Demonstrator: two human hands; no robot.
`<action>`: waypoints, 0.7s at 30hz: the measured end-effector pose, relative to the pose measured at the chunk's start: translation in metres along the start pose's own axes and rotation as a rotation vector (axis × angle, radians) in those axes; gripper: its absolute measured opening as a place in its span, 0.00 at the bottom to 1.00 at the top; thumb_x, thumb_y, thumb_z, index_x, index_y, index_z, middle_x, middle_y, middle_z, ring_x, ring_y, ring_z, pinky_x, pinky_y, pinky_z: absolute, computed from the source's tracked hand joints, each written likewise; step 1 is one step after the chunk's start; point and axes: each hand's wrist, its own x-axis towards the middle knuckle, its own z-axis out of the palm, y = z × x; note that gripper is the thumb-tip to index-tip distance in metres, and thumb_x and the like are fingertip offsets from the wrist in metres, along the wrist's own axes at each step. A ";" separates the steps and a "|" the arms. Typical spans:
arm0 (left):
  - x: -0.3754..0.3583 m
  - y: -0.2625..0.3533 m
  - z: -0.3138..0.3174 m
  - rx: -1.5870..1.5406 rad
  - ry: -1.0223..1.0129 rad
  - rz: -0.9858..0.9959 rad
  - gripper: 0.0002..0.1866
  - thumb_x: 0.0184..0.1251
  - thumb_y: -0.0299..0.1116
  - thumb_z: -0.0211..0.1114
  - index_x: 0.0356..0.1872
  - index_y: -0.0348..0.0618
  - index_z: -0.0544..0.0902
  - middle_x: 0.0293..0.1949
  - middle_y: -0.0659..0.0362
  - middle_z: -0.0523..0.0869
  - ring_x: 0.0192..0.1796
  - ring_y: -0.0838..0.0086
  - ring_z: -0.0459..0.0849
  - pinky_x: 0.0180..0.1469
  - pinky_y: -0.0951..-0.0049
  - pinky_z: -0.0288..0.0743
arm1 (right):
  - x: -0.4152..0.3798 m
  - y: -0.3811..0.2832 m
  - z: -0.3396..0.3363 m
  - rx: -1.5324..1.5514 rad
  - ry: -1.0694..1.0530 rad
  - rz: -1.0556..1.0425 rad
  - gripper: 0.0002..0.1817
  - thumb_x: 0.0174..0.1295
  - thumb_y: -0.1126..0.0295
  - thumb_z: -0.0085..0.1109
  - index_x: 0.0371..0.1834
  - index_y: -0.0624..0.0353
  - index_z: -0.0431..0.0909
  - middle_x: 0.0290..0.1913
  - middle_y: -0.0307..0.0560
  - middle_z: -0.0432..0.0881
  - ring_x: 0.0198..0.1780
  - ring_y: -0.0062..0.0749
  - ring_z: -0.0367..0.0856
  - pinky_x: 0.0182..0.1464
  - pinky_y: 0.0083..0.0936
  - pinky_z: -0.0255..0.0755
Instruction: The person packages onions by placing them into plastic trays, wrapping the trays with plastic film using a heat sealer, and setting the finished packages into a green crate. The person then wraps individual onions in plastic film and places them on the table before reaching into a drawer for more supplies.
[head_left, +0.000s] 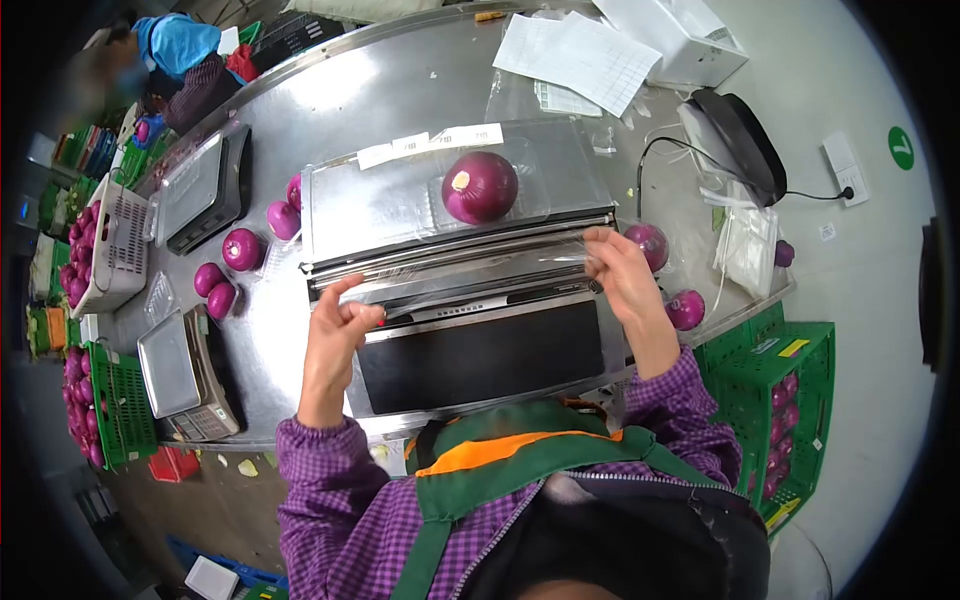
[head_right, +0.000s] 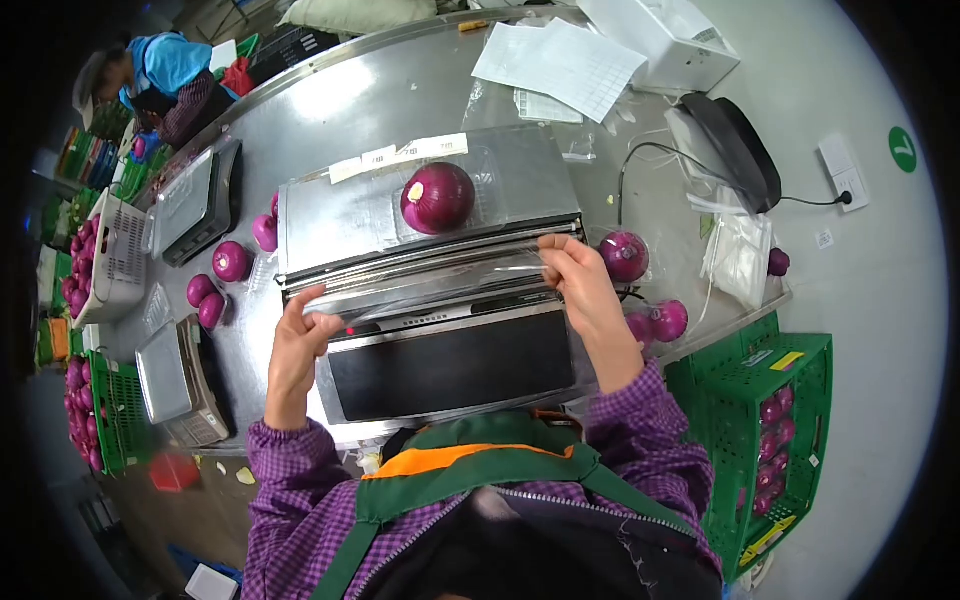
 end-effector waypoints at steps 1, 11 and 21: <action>-0.007 -0.004 -0.004 -0.071 -0.044 -0.005 0.24 0.56 0.25 0.69 0.55 0.38 0.75 0.25 0.65 0.82 0.24 0.87 0.73 0.25 0.86 0.62 | -0.005 0.000 -0.004 0.170 -0.087 0.094 0.06 0.61 0.75 0.54 0.40 0.63 0.75 0.24 0.30 0.67 0.27 0.18 0.65 0.34 0.18 0.62; 0.012 0.079 -0.003 -0.764 -0.844 0.303 0.03 0.61 0.24 0.62 0.34 0.38 0.80 0.17 0.61 0.73 0.15 0.78 0.68 0.17 0.78 0.61 | 0.005 -0.106 0.047 0.585 -0.610 -0.533 0.12 0.63 0.74 0.45 0.46 0.67 0.72 0.18 0.30 0.63 0.24 0.20 0.63 0.34 0.22 0.59; 0.221 0.060 0.070 0.718 -0.079 0.526 0.22 0.73 0.45 0.49 0.42 0.35 0.83 0.43 0.54 0.85 0.47 0.65 0.82 0.51 0.66 0.72 | 0.199 -0.041 0.064 -1.046 -0.345 -0.605 0.16 0.70 0.62 0.44 0.48 0.59 0.79 0.41 0.46 0.83 0.42 0.22 0.78 0.43 0.24 0.71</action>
